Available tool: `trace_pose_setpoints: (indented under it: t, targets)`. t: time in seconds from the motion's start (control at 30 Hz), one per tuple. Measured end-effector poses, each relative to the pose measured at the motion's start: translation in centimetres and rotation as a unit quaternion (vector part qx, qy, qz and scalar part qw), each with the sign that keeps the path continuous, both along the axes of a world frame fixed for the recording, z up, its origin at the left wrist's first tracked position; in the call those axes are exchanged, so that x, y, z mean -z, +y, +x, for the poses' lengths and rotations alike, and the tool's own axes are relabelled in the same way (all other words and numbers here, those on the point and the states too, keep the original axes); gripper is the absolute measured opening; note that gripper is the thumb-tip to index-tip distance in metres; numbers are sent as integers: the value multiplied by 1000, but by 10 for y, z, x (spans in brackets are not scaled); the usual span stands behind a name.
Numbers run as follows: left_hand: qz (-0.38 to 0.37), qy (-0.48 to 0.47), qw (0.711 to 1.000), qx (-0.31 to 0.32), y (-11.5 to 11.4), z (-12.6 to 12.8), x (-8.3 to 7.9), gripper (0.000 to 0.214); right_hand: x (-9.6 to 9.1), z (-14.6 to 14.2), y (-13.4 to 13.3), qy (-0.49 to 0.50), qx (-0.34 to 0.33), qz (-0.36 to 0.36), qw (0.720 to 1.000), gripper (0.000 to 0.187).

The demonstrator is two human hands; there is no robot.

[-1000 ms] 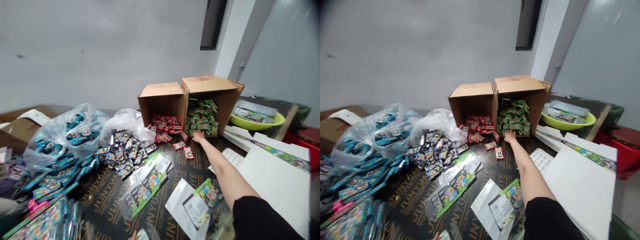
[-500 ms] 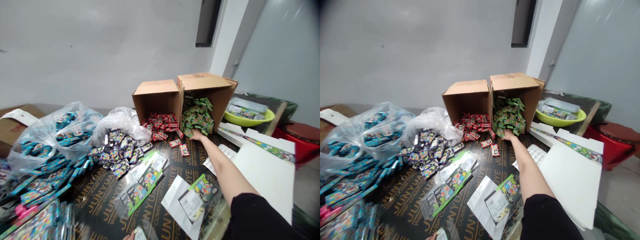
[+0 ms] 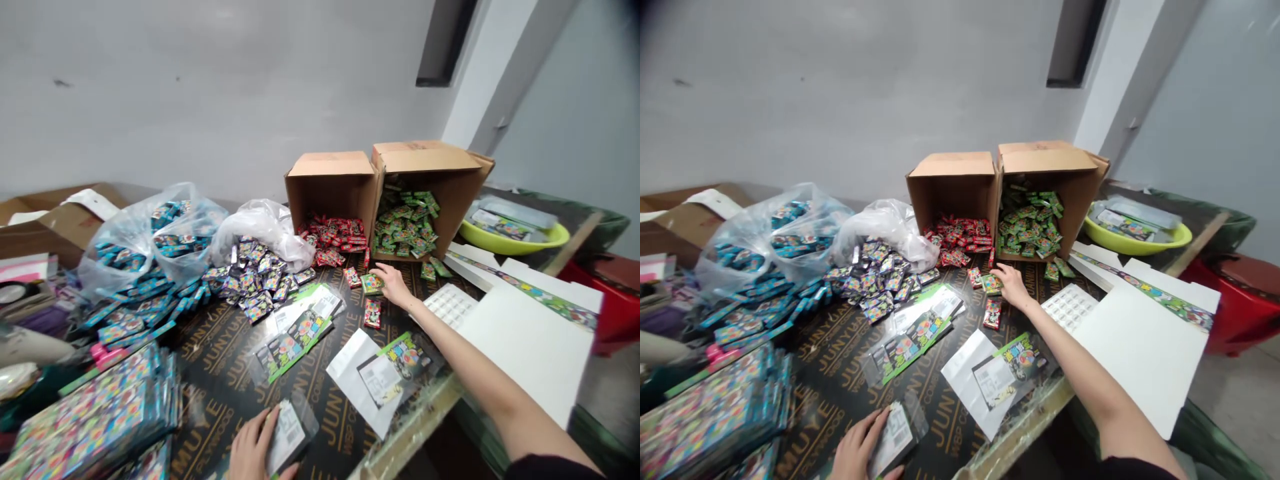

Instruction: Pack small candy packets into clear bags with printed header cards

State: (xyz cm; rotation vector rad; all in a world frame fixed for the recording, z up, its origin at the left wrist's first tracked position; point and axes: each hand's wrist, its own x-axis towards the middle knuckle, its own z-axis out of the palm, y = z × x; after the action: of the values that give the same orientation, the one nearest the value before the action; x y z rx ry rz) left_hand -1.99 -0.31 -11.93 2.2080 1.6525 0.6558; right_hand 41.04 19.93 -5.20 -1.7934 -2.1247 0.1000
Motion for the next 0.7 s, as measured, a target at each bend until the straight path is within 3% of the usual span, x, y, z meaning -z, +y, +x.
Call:
trace_pose_setpoints:
  t: [0.03, 0.1, 0.17, 0.23, 0.3, 0.37, 0.47, 0.57, 0.63, 0.7]
  targets:
    - [-22, -43, 999, -24, 0, 7, -13, 63, -6, -21, -13, 17, -45, 36, 998, 57]
    - [-71, -173, 980, -62, 1, 26, -42, 57, -19, -72, -45, 48, -199, 79, 976, 60]
    - [-159, -330, 929, -60, 5, 45, -69, 49, -30, -122, -79, 53, -347, 59, 934, 63]
    - [-258, -439, 859, -47, 9, 58, -87, 40, -40, -161, -110, 53, -446, 10, 894, 70]
    - [-292, -499, 813, -66, 9, 61, -93, 26, -47, -184, -133, 82, -474, -29, 876, 76]
    - [-294, -538, 781, -117, 3, 58, -92, 19, -49, -195, -146, 143, -452, -60, 878, 81]
    - [-287, -565, 755, -165, -8, 50, -86, 21, -44, -205, -158, 211, -418, -84, 880, 92]
    - [-277, -534, 788, -129, -15, 42, -80, 29, -32, -212, -165, 238, -390, -62, 887, 85]
    - [-224, -445, 860, -108, -17, 32, -75, 39, -21, -212, -166, 248, -346, -47, 904, 77]
    - [-143, -281, 945, -88, -18, 19, -66, 59, -9, -207, -163, 234, -300, -46, 924, 75]
